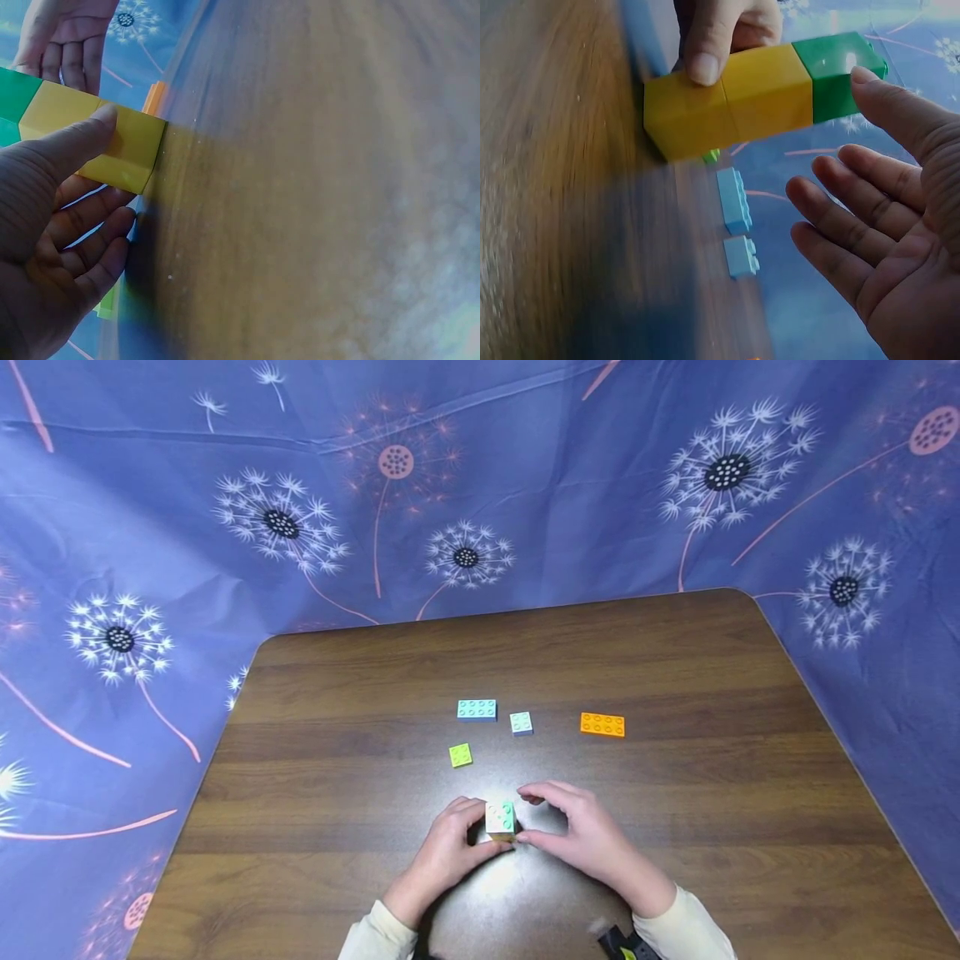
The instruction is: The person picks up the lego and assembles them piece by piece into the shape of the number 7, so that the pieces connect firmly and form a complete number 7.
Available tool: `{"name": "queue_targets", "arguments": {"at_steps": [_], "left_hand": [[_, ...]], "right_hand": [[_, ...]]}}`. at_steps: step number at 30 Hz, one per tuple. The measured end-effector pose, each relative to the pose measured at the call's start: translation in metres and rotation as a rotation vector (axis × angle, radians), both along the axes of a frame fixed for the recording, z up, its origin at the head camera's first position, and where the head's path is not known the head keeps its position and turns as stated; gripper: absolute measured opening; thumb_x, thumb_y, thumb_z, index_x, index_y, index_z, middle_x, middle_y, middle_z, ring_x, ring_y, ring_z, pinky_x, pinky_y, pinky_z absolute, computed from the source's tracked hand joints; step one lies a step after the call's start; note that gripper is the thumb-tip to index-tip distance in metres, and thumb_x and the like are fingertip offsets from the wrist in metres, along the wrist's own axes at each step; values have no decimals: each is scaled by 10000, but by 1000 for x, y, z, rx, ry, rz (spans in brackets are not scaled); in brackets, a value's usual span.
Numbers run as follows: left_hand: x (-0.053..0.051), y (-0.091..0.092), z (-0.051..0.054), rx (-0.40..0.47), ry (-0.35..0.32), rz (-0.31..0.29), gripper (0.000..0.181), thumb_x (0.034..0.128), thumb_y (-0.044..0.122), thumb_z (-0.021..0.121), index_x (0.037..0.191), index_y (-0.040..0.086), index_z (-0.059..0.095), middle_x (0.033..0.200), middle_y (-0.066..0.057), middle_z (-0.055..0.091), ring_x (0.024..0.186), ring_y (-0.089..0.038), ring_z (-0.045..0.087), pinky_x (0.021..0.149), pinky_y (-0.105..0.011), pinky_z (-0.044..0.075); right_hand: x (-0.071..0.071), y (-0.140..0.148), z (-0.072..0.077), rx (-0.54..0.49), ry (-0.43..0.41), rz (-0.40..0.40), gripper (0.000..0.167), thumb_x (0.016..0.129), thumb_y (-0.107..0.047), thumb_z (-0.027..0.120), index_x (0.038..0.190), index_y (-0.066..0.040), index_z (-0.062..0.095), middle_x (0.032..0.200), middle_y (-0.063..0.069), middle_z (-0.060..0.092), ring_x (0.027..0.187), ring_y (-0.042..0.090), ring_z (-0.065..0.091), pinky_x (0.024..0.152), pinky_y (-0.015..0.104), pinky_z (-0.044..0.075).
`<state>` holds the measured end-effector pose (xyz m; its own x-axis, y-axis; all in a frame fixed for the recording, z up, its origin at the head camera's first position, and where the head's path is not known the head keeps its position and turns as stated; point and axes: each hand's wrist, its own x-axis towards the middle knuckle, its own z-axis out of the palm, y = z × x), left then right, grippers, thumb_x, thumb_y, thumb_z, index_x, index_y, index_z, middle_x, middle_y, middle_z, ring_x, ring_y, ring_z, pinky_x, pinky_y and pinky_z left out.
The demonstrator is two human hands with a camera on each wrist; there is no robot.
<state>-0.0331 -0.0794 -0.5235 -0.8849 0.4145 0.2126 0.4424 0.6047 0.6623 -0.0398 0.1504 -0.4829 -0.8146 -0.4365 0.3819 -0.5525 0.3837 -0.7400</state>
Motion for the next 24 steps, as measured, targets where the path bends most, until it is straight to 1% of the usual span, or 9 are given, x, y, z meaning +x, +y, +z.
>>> {"name": "queue_targets", "arguments": {"at_steps": [4, 10, 16, 19, 24], "left_hand": [[0, 0, -1, 3, 10, 3, 322, 734, 325, 848, 981, 177, 703, 938, 127, 679, 868, -56, 569, 768, -175, 451], [0, 0, -3, -2, 19, 5, 315, 731, 325, 849, 966, 177, 699, 931, 120, 679, 865, -52, 569, 771, -174, 453], [0, 1, -2, -8, 11, 12, 317, 732, 335, 846, 963, 175, 699, 936, 120, 680, 863, -46, 564, 768, -171, 452], [0, 1, -2, -10, 8, 13, 316, 733, 337, 845, 961, 174, 699, 933, 121, 679, 862, -46, 562, 767, -171, 451], [0, 1, -1, -13, 1, 13, 313, 736, 344, 842, 956, 176, 695, 926, 126, 675, 861, -44, 558, 767, -170, 450]], "right_hand": [[-2, 6, -2, 28, -7, -35, 508, 715, -143, 864, 1177, -185, 656, 1044, -20, 693, 956, 111, 641, 889, 194, 472], [-6, 15, -4, 71, -10, -88, 489, 710, -149, 867, 1154, -177, 664, 1008, -29, 693, 924, 118, 638, 819, 294, 519], [-14, 26, -4, 132, -15, -164, 472, 713, -141, 867, 1144, -162, 676, 1022, -35, 696, 911, 123, 637, 800, 299, 519], [-20, 32, -5, 151, 3, -198, 466, 707, -131, 868, 1134, -148, 682, 1042, -35, 698, 912, 134, 638, 804, 269, 507], [-29, 42, -6, 161, 33, -230, 447, 701, -113, 867, 1111, -108, 688, 1033, -18, 705, 902, 151, 653, 816, 180, 467]]}}
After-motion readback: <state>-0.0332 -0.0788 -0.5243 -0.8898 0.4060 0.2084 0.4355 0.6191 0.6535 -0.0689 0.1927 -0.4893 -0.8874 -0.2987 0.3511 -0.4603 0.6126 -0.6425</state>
